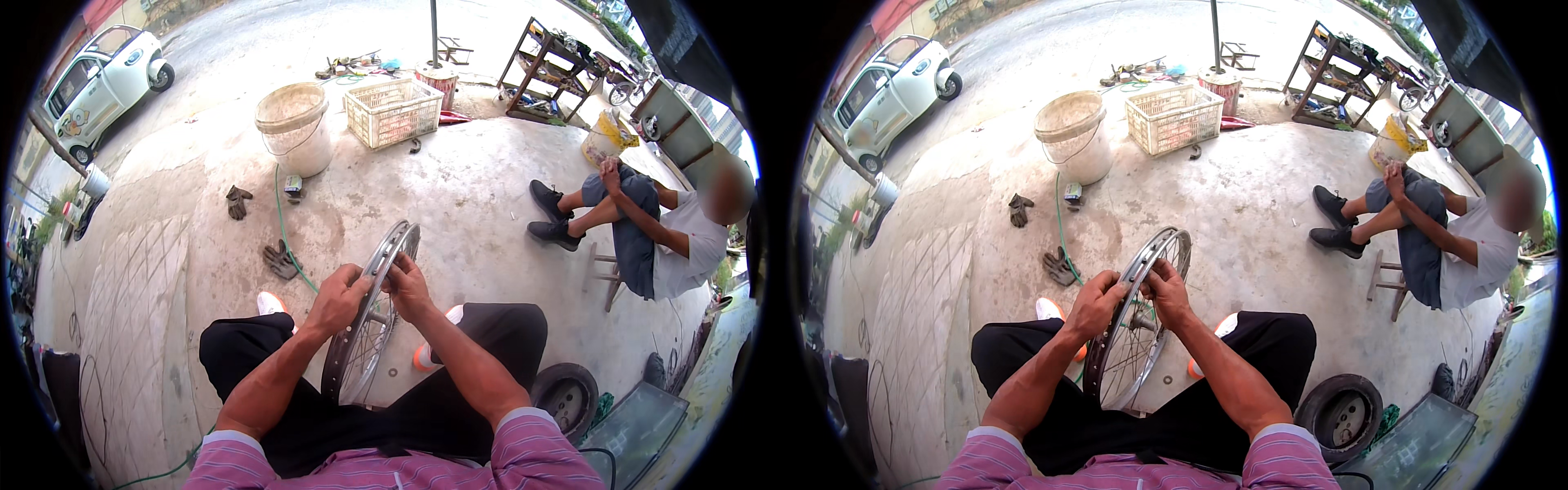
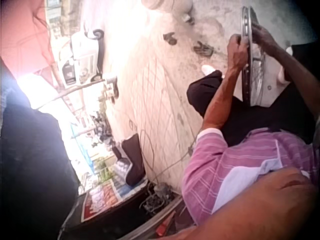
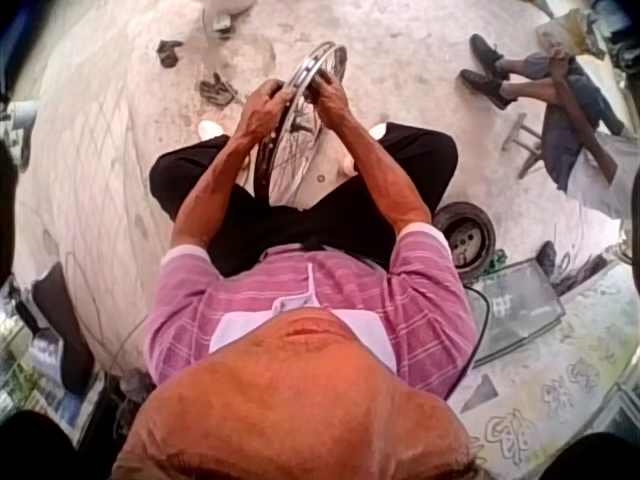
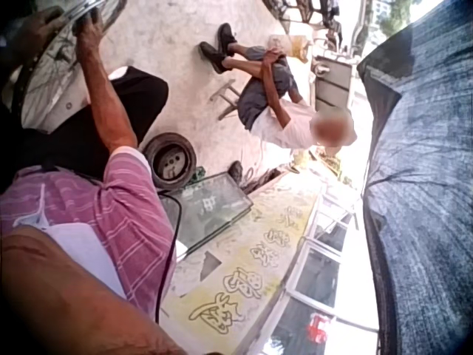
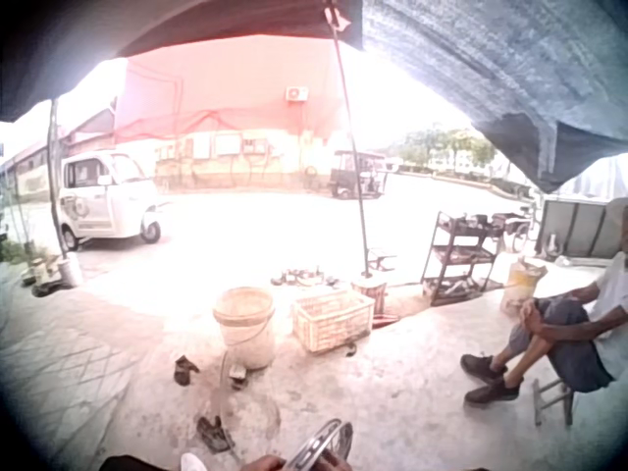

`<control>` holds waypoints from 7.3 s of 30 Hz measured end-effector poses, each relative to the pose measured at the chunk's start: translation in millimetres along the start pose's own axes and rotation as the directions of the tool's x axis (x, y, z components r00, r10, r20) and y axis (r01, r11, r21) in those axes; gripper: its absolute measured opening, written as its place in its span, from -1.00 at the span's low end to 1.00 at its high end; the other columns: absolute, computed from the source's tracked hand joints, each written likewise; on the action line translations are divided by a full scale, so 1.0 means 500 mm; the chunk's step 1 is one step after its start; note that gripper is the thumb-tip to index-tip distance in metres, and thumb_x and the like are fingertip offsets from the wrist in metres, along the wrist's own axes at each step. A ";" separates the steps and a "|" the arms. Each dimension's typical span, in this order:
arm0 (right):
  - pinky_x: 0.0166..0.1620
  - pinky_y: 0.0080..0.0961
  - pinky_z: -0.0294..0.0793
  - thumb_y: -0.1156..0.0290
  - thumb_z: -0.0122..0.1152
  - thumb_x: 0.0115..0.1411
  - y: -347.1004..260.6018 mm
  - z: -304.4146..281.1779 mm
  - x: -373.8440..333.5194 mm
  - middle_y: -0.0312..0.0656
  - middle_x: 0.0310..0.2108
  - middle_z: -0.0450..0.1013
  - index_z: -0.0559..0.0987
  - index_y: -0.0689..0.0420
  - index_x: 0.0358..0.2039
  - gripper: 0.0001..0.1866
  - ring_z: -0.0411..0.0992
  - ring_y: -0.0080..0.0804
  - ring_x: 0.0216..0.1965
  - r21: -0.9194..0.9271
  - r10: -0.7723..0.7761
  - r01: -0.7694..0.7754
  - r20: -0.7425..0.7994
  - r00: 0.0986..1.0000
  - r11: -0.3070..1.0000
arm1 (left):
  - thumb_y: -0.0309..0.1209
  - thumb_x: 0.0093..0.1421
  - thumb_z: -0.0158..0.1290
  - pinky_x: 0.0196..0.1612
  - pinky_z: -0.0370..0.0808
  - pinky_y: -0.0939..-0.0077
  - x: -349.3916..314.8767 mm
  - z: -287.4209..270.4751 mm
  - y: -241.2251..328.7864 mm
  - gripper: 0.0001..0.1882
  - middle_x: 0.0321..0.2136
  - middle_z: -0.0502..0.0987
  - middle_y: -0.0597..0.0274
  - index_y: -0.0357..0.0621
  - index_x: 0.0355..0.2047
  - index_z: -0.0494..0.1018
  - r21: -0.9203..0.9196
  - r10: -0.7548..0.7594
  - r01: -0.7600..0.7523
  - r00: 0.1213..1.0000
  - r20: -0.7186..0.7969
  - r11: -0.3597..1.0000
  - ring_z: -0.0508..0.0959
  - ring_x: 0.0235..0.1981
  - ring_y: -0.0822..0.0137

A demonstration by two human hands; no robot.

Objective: The person threads and secures spokes into a bicycle rim while seated, rotating the rim to access different holes. The person handles the rim and spokes by hand, occasionally adjusting the rim's orientation.

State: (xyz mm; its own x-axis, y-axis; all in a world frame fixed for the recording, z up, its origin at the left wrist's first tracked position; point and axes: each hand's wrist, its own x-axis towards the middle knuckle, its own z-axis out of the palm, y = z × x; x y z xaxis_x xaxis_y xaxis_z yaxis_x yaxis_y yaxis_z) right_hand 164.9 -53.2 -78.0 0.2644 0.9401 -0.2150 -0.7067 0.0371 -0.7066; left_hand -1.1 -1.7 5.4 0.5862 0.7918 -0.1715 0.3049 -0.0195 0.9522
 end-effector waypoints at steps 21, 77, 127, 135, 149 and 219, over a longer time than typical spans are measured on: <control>-0.40 -0.65 0.32 0.33 0.16 0.40 0.009 -0.032 0.011 -0.39 -0.35 0.50 0.51 0.08 0.01 -0.78 0.35 -0.68 -0.45 -0.025 0.028 -0.027 0.052 0.998 0.999 | -0.28 0.32 0.00 -0.25 0.46 0.43 0.002 0.005 -0.001 -0.66 -0.39 0.56 0.09 -0.41 -0.17 0.48 -0.031 -0.005 0.006 1.000 0.030 1.000 0.51 -0.34 0.39; -0.14 -0.60 0.44 0.26 0.12 0.43 -0.019 -0.045 -0.083 -0.40 -0.22 0.50 0.55 0.15 0.05 -0.70 0.41 -0.65 -0.24 -0.282 -0.010 0.079 0.239 0.971 0.956 | -0.37 0.22 0.17 -0.19 0.55 0.36 -0.065 0.027 -0.034 -0.70 -0.32 0.58 0.02 -0.38 -0.16 0.51 0.106 0.122 -0.125 0.992 0.038 0.986 0.61 -0.30 0.24; 0.13 -0.45 0.45 0.53 0.23 0.27 -0.016 -0.019 -0.162 -0.26 0.03 0.49 0.47 0.25 0.15 -0.57 0.43 -0.52 0.07 -0.443 0.014 0.142 0.330 0.944 0.885 | -0.57 0.15 0.14 -0.16 0.62 0.37 -0.028 0.038 0.037 -0.88 0.02 0.49 -0.04 -0.33 -0.30 0.46 0.214 0.539 -0.537 0.841 0.051 0.816 0.60 -0.11 0.12; -0.04 -0.56 0.51 0.54 0.25 0.28 -0.011 0.006 -0.152 -0.36 -0.11 0.43 0.56 0.14 0.05 -0.68 0.46 -0.57 -0.09 -0.628 -0.150 0.332 0.324 0.934 0.704 | -0.56 0.15 0.13 -0.16 0.61 0.39 -0.032 0.024 0.036 -0.87 0.04 0.49 -0.02 -0.33 -0.29 0.46 0.118 0.489 -0.489 0.872 0.028 0.864 0.60 -0.10 0.16; 0.08 -0.49 0.50 0.54 0.20 0.32 -0.011 0.031 -0.146 -0.25 0.13 0.46 0.49 0.20 0.17 -0.60 0.46 -0.52 0.07 -0.390 -0.054 0.203 0.360 0.932 0.898 | -0.53 0.14 0.14 -0.12 0.60 0.35 -0.025 0.013 0.036 -0.86 0.08 0.51 -0.10 -0.33 -0.29 0.50 0.083 0.465 -0.465 0.885 0.024 0.881 0.60 -0.04 0.12; 0.06 -0.50 0.47 0.51 0.25 0.28 0.039 -0.003 -0.112 -0.25 -0.13 0.51 0.49 0.21 -0.02 -0.73 0.47 -0.55 -0.04 -0.431 -0.254 0.325 0.216 0.943 0.842 | -0.35 0.11 0.20 -0.49 0.45 0.34 -0.053 0.027 0.055 -0.76 -0.67 0.50 0.13 -0.20 -0.24 0.55 0.452 0.271 -0.246 0.962 0.009 0.858 0.52 -0.65 0.22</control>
State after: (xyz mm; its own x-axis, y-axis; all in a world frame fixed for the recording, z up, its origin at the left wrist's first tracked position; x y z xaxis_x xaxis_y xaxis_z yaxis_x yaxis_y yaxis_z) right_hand 137.4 -105.8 -80.9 0.2870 0.9501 0.1221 -0.2260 0.1910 -0.9552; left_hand 1.8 -31.5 32.8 0.6539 0.7511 0.0907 0.4564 -0.4873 0.7445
